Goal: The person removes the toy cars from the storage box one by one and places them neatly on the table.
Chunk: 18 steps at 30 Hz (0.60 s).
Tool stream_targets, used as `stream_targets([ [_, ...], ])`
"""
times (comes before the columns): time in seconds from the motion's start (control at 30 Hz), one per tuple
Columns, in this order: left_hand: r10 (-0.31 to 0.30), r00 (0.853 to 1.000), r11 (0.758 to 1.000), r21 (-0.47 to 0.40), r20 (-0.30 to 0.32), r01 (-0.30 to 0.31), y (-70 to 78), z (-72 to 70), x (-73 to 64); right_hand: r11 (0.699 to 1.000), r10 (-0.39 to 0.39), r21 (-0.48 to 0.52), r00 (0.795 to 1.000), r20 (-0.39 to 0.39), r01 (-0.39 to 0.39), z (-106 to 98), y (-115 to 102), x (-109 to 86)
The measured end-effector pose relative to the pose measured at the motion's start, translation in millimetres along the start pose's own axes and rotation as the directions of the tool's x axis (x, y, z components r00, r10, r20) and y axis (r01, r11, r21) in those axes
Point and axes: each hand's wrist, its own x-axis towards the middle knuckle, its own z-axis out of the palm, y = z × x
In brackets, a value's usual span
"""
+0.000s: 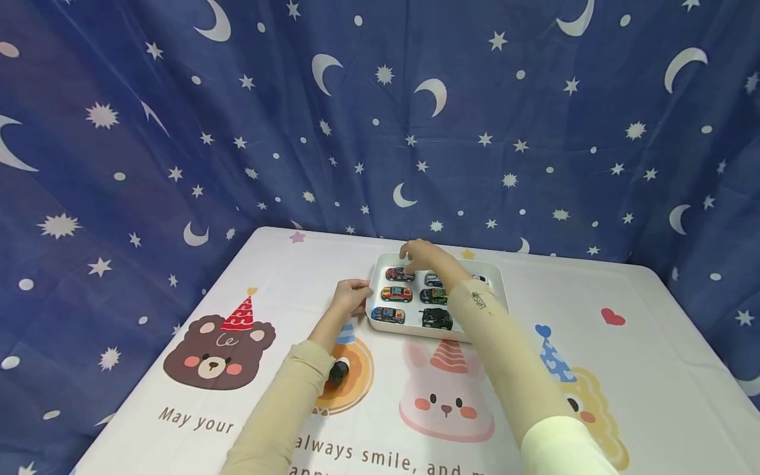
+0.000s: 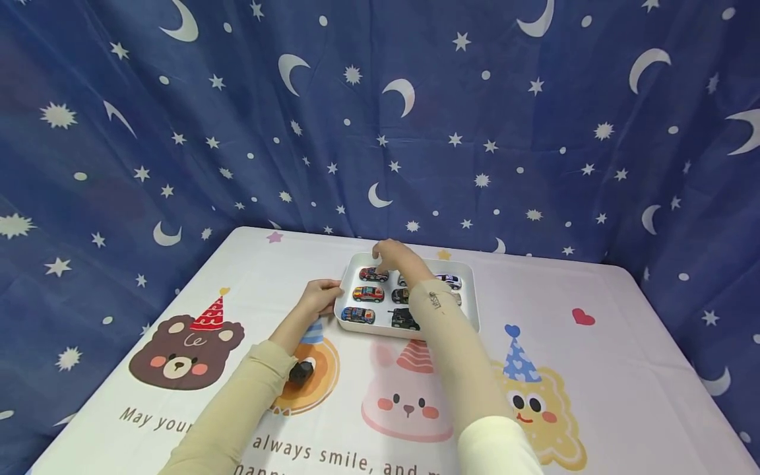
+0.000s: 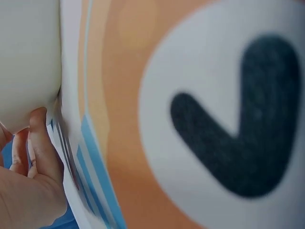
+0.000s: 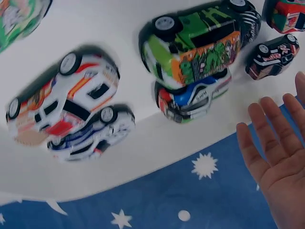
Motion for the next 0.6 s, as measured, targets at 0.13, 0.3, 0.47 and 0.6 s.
stream_targets([
  [0.13, 0.002, 1.0, 1.0, -0.002, -0.008, -0.002, -0.3, 0.4, 0.0, 1.0, 0.022, 0.007, 1.0, 0.015, -0.023, 6.7, -0.4, 7.6],
  [0.3, -0.002, 1.0, 1.0, -0.003, -0.007, 0.002, -3.3, 1.1, 0.2, 0.999, 0.038, -0.012, 0.998, 0.043, -0.038, 16.6, -2.2, 12.4],
  [0.47, 0.004, 1.0, 1.0, -0.013, -0.016, -0.004, -2.2, 1.6, 0.0, 0.996, 0.032, -0.084, 0.999, 0.022, -0.03, 22.1, -4.9, 14.6],
  [0.6, 0.006, 1.0, 1.0, -0.007, -0.026, -0.006, -1.5, 1.9, -0.3, 0.993, 0.018, -0.119, 1.0, 0.004, -0.018, 25.0, -5.8, 15.7],
])
